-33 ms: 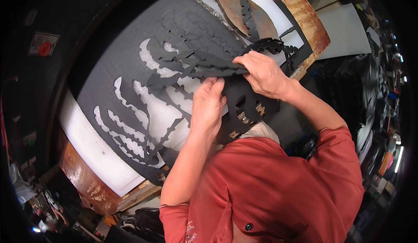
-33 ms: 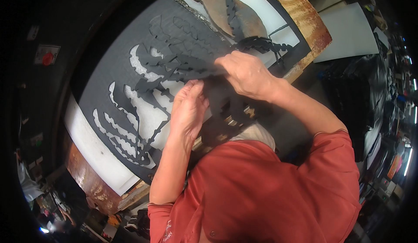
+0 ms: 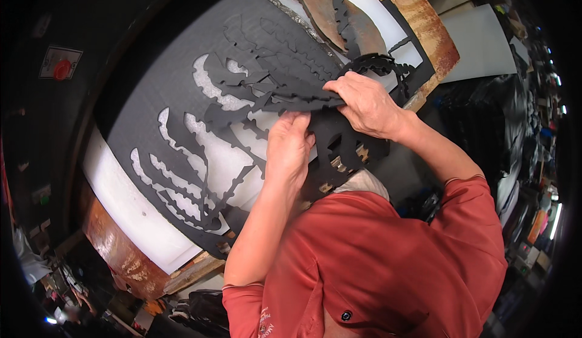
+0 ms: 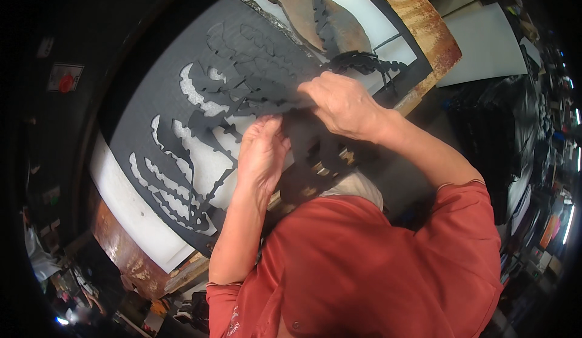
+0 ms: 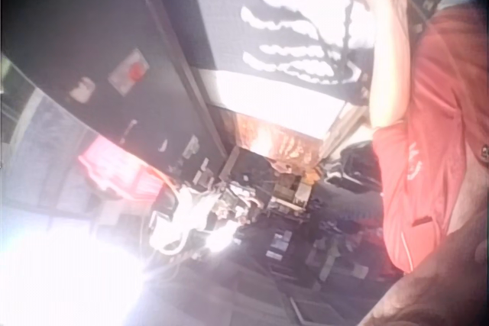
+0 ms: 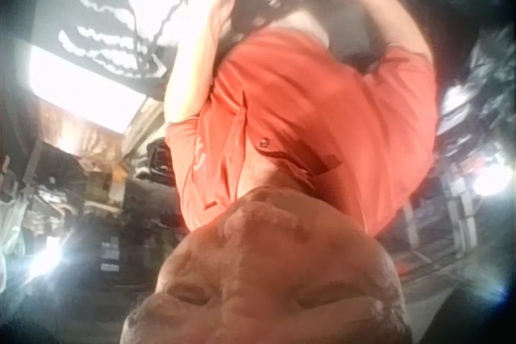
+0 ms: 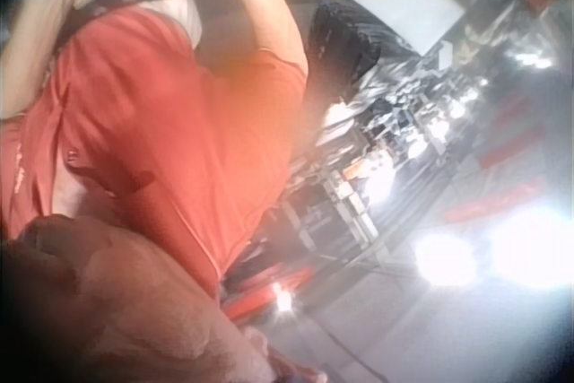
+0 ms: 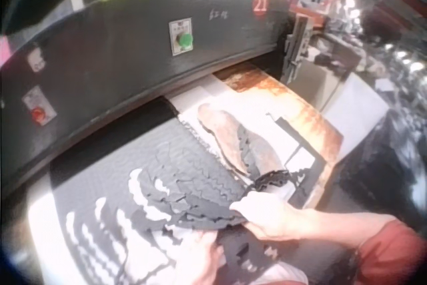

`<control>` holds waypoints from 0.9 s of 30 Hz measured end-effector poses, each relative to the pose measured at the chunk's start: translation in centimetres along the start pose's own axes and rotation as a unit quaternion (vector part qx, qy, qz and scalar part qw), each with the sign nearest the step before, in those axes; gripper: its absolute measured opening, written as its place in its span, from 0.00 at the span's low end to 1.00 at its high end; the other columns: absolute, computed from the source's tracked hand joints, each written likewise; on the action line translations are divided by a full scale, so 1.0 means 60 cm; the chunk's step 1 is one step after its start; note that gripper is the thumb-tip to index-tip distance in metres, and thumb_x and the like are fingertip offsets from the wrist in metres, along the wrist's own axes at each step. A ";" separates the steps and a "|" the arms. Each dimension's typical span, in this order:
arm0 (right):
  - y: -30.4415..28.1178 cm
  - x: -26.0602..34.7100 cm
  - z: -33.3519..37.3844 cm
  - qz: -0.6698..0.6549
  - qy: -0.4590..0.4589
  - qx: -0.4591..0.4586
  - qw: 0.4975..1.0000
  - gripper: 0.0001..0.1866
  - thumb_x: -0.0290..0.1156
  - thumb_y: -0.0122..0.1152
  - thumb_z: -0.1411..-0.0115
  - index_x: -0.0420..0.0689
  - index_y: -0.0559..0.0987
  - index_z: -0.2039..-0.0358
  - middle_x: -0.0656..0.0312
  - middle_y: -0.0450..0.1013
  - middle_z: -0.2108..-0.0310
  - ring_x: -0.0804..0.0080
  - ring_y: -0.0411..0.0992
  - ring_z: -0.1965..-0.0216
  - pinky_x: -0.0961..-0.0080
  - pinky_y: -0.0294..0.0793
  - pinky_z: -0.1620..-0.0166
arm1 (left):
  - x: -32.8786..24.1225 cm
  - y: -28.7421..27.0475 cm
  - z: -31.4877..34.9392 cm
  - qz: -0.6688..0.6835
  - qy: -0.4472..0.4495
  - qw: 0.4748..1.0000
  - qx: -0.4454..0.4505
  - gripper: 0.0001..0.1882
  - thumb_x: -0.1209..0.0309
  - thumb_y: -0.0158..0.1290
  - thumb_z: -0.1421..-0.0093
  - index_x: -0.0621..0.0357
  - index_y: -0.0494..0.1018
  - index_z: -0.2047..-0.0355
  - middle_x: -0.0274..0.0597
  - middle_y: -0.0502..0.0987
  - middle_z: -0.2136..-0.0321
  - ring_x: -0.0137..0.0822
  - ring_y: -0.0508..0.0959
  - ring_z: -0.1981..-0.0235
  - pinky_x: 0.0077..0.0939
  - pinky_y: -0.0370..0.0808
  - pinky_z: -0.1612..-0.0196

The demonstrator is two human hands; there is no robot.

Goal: The person places a black rubber sheet on a machine, uses a stone-like tool to press and smooth it, then removes and folds the sheet. They repeat this process with another sheet, using a green air blower to clean the surface between cycles.

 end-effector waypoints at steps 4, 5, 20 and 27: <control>-0.005 0.007 -0.003 0.008 -0.022 0.010 1.000 0.26 0.27 0.74 0.49 0.34 0.75 0.51 0.51 0.72 0.67 0.51 0.71 0.67 0.61 0.73 0.63 | 0.004 0.002 -0.008 0.040 0.024 0.999 0.005 0.12 0.68 0.54 0.28 0.60 0.75 0.48 0.37 0.80 0.52 0.31 0.79 0.52 0.29 0.76 0.47; -0.006 0.006 -0.005 0.009 -0.018 0.008 1.000 0.26 0.28 0.75 0.48 0.35 0.75 0.51 0.51 0.72 0.67 0.52 0.71 0.67 0.61 0.73 0.63 | 0.005 0.003 -0.009 0.045 0.033 0.998 0.001 0.12 0.69 0.53 0.27 0.61 0.75 0.47 0.39 0.80 0.51 0.31 0.80 0.52 0.29 0.78 0.47; -0.059 -0.048 -0.032 -0.260 0.290 -0.049 0.920 0.13 0.35 0.59 0.29 0.36 0.79 0.55 0.68 0.75 0.71 0.82 0.69 0.68 0.78 0.71 0.64 | -0.007 -0.024 0.004 -0.040 0.098 0.992 -0.073 0.12 0.67 0.51 0.26 0.63 0.74 0.49 0.45 0.82 0.53 0.29 0.83 0.58 0.19 0.78 0.59; -0.066 -0.072 -0.051 -0.424 0.310 -0.086 0.847 0.13 0.37 0.61 0.28 0.39 0.81 0.57 0.72 0.76 0.65 0.88 0.68 0.66 0.84 0.70 0.61 | -0.022 -0.035 0.016 -0.098 0.158 0.973 -0.139 0.17 0.71 0.53 0.27 0.63 0.71 0.41 0.43 0.80 0.52 0.33 0.80 0.50 0.22 0.78 0.53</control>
Point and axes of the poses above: each hand's wrist, its own z-axis away from the middle knuckle, its own y-axis out of the palm, x = y × z, the point moved 3 cm from there along -z, towards the middle knuckle
